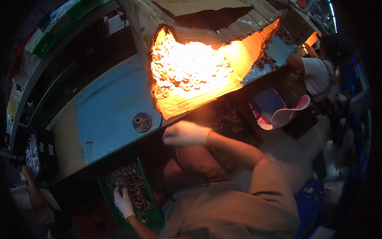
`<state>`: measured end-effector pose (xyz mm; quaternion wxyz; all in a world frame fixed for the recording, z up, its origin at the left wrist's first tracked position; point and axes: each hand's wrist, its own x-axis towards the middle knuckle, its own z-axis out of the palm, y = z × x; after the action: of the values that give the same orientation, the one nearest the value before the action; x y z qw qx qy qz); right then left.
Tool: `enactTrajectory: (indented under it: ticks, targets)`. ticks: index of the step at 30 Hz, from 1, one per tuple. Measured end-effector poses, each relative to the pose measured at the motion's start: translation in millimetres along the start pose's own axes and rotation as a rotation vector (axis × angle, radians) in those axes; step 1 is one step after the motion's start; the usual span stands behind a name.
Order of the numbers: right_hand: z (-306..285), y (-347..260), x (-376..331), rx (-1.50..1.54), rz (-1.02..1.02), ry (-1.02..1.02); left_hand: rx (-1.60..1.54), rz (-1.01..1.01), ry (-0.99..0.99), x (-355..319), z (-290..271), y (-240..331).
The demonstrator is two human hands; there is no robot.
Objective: The person assembles small plastic and metal components by hand, taking parts from a cardboard box and placing the finished work in a green plastic tray.
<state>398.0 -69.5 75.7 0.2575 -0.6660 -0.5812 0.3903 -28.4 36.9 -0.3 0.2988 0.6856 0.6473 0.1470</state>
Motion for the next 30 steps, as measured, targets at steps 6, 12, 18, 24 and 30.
enactTrajectory:
  ticks: [6, 12, 18, 24, 30]
  targets:
    - [-120, 116, 25, -1.648, 0.134, 0.644, -0.375, 0.347, -0.148, 23, 33, 126]
    - [-165, 77, 69, -1.178, 0.027, 0.859, -0.168, 0.761, 0.084, 68, 86, 202]
    - [-175, 64, 61, -0.593, 0.118, 0.742, -0.155, 0.858, 0.126, 81, 100, 220]
    - [-164, 69, 28, -0.100, 0.076, 0.772, -0.151, 0.907, 0.174, 77, 95, 227]
    - [-74, -6, -2, 0.746, 0.136, 0.256, -1.111, 0.218, -0.717, 17, 76, 253]
